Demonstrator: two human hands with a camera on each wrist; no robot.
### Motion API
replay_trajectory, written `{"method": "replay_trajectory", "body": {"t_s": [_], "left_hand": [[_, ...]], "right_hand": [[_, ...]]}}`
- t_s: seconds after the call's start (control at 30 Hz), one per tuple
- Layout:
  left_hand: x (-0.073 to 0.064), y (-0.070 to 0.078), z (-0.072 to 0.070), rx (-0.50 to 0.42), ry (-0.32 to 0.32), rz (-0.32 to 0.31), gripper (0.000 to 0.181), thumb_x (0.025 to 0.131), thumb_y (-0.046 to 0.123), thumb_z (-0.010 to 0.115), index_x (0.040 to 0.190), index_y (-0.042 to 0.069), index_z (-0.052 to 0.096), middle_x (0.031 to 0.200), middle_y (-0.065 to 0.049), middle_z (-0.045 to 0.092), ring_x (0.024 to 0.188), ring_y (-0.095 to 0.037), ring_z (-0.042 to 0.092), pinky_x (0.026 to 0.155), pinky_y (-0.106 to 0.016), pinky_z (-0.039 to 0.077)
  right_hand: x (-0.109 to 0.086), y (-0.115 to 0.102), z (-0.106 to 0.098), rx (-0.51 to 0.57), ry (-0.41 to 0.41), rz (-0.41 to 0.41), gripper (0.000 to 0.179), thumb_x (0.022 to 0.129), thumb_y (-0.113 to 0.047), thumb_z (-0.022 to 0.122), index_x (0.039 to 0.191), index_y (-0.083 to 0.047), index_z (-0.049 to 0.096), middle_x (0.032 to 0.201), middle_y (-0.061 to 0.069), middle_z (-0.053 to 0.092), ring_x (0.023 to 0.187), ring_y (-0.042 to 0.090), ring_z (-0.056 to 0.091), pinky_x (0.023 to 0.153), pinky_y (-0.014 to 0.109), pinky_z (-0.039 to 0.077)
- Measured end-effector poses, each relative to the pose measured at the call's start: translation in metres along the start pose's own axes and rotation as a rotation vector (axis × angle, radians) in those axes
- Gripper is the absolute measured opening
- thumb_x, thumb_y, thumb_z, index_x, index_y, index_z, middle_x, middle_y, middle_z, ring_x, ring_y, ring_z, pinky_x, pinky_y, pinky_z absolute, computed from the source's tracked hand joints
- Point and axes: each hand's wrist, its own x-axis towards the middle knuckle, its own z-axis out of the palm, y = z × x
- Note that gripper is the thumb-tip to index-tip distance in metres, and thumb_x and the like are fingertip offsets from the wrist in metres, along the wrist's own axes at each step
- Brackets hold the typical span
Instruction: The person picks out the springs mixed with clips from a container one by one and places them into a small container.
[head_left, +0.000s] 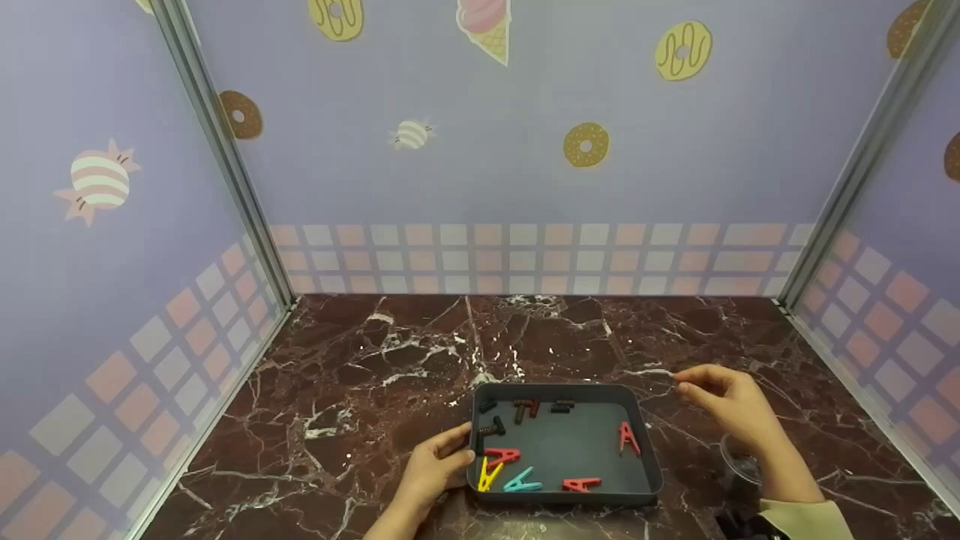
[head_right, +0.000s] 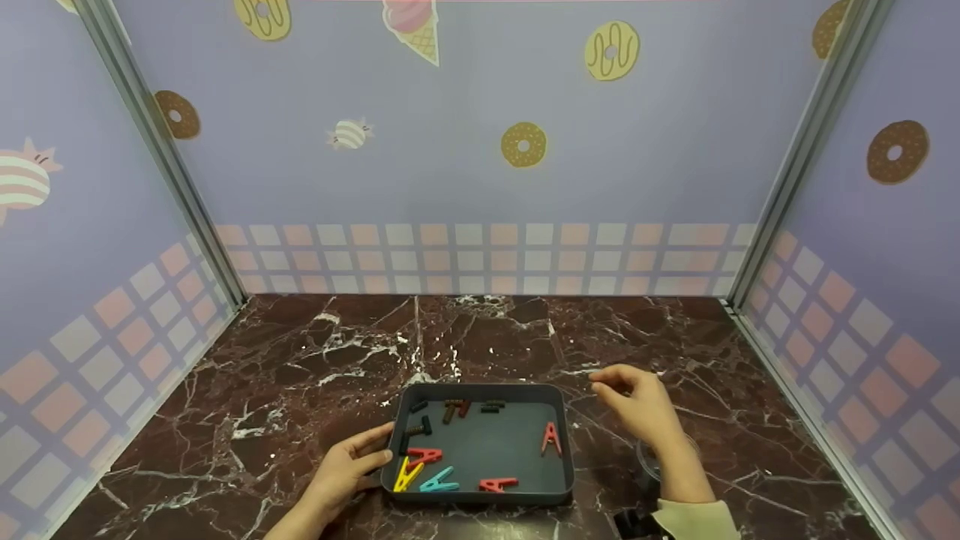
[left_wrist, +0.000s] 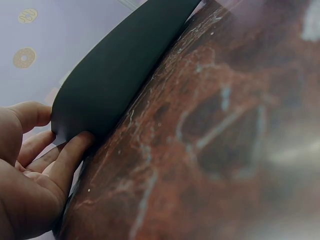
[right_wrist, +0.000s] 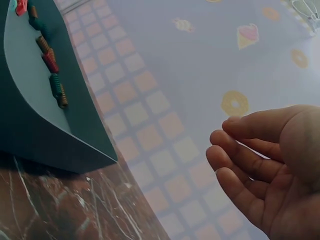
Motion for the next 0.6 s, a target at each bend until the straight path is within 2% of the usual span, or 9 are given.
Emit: {"method": "replay_trajectory", "body": {"t_s": [0.1, 0.27, 0.47, 0.6], "left_hand": [[0.000, 0.000, 0.000, -0.012, -0.007, -0.016, 0.058, 0.095, 0.009, 0.067, 0.150, -0.003, 0.050, 0.155, -0.034, 0.043, 0.130, -0.040, 0.062, 0.088, -0.045, 0.064], [0.001, -0.002, -0.001, 0.000, 0.007, -0.003, 0.058, 0.094, 0.008, 0.068, 0.148, -0.004, 0.051, 0.152, -0.033, 0.047, 0.131, -0.041, 0.060, 0.089, -0.045, 0.063], [0.002, -0.001, -0.001, 0.034, 0.022, 0.004, 0.056, 0.094, 0.009, 0.069, 0.147, -0.002, 0.054, 0.150, -0.032, 0.050, 0.134, -0.043, 0.057, 0.091, -0.044, 0.063], [0.000, 0.001, 0.000, 0.021, 0.015, 0.006, 0.057, 0.093, 0.009, 0.068, 0.147, -0.003, 0.053, 0.150, -0.034, 0.049, 0.133, -0.044, 0.057, 0.089, -0.045, 0.063]], "right_hand": [[0.001, -0.001, 0.004, 0.008, 0.009, -0.004, 0.027, 0.099, -0.023, 0.070, 0.116, -0.003, 0.074, 0.106, 0.015, 0.076, 0.084, 0.001, 0.069, 0.071, 0.021, 0.058], [0.005, 0.000, 0.014, 0.019, 0.019, -0.025, 0.024, 0.098, -0.019, 0.070, 0.115, -0.002, 0.074, 0.103, 0.009, 0.077, 0.084, 0.002, 0.070, 0.074, 0.020, 0.059], [0.014, -0.003, 0.029, 0.008, 0.016, -0.066, 0.022, 0.097, -0.017, 0.072, 0.113, -0.003, 0.076, 0.106, 0.017, 0.077, 0.083, 0.004, 0.070, 0.068, 0.022, 0.056], [0.020, -0.008, 0.040, 0.009, -0.016, -0.081, 0.021, 0.097, -0.016, 0.072, 0.113, -0.004, 0.076, 0.109, 0.018, 0.077, 0.087, 0.010, 0.072, 0.071, 0.020, 0.057]]}}
